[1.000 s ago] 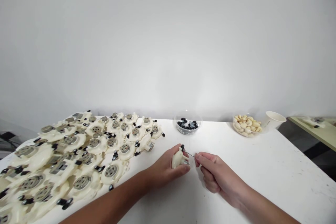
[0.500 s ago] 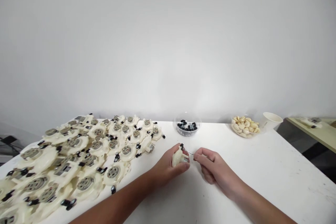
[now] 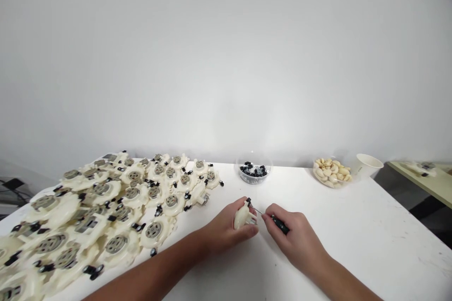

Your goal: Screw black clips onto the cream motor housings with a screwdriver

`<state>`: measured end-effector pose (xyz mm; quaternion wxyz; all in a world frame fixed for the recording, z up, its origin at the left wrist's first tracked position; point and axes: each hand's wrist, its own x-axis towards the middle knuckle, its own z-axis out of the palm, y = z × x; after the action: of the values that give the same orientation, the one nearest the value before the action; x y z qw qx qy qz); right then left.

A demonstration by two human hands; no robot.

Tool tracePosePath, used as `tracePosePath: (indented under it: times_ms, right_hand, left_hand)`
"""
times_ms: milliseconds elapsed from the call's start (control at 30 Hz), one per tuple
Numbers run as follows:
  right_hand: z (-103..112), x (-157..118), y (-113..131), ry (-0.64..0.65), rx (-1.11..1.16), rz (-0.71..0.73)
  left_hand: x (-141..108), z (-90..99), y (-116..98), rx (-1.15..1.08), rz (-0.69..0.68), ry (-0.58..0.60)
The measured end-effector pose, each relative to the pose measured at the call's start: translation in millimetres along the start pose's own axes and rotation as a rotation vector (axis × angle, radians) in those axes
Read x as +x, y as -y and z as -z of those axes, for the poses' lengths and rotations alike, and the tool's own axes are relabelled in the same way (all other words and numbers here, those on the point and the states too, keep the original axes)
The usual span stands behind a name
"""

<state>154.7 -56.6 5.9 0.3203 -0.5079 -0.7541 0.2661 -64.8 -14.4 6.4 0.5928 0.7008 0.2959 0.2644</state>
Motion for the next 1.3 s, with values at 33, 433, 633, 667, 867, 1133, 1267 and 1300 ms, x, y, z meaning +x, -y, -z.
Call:
tracePosePath:
  times_ms: [33, 433, 633, 667, 867, 1133, 1267, 1300]
  right_hand:
    - [-1.3, 0.3, 0.2, 0.005, 0.076, -0.055]
    - [-12.1, 11.8, -12.8, 0.121, 0.698, -0.388]
    - [8.0, 21.2, -20.1, 0.085, 0.534, -0.248]
    - [9.0, 22.1, -21.7, 0.07, 0.509, -0.248]
    - [6.7, 20.7, -25.8, 0.01, 0.229, -0.213]
    - [7.6, 21.4, -43.5, -0.161, -0.358, -0.035]
    - [20.7, 24.6, -13.6, -0.278, -0.203, 0.052]
    - [27.3, 21.9, 4.4, -0.259, -0.05, 0.079]
  left_hand:
    - [-0.7, 0.5, 0.4, 0.004, -0.005, 0.005]
    - [4.4, -2.9, 5.0, 0.041, -0.006, -0.072]
    - [6.0, -0.3, -2.3, 0.004, 0.026, -0.057]
    - [4.9, 0.4, -5.1, 0.001, 0.028, -0.051]
    - [-0.7, 0.1, -18.1, -0.013, 0.009, -0.022]
    - [6.6, -1.8, 2.6, -0.028, 0.056, -0.091]
    - [13.0, 0.2, 16.7, -0.123, 0.05, -0.121]
    - [14.1, 0.8, 19.1, -0.139, 0.048, -0.146]
